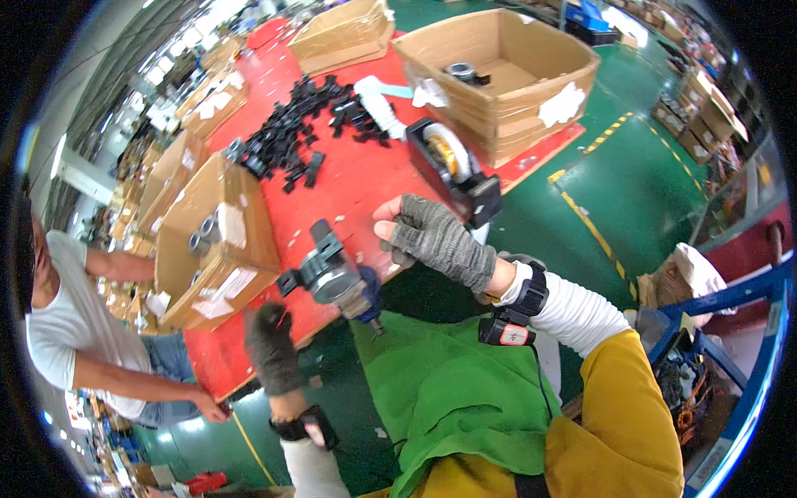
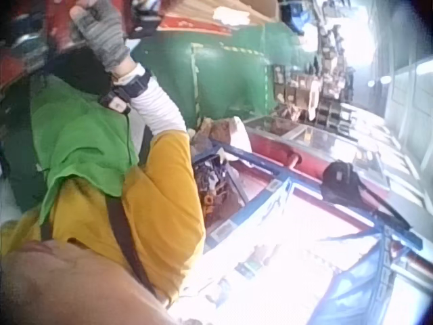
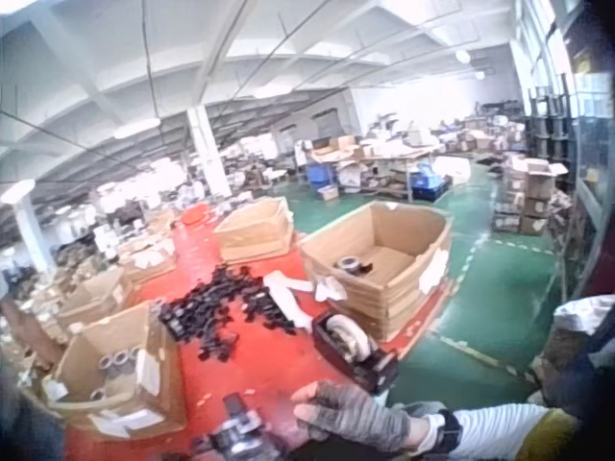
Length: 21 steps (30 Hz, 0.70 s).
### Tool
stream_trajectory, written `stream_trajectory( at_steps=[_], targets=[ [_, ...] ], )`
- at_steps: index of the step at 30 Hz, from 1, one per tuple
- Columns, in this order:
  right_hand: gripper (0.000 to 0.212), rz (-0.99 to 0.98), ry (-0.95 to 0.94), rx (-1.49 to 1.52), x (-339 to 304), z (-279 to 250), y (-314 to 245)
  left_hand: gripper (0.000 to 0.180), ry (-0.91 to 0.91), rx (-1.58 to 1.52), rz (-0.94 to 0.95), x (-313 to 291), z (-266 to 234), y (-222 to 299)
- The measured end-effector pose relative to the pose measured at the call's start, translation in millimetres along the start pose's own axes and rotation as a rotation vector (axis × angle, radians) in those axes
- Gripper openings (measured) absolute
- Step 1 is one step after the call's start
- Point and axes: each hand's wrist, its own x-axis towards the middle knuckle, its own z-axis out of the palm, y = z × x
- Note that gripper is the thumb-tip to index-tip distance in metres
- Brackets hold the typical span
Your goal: Assembling small metal and plastic components and securing them with tape.
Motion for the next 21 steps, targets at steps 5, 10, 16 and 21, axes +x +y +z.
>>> stream_trajectory(
  at_steps=[5, 10, 16, 21],
  targets=[
    [0.028, -0.06, 0.133, -0.163, -27.5, -68.3, -42.9, 0.029, -0.221, -0.012, 0.144, -67.2, 8.8, 43.2],
    [0.034, -0.134, 0.324, -0.702, -22.4, -135.1, -37.3, 0.049, -0.906, 0.139, -0.11, -114.8, 125.2, 37.1],
    [0.04, -0.147, 0.215, -0.673, 21.1, -141.7, 11.0, 0.058, -0.749, -0.253, -0.584, -104.2, 246.5, -57.7],
    [0.03, -0.066, 0.266, -0.556, 20.1, -134.4, 0.4, 0.072, -0.647, -0.339, -0.758, -90.3, 293.8, -75.6]
  ],
)
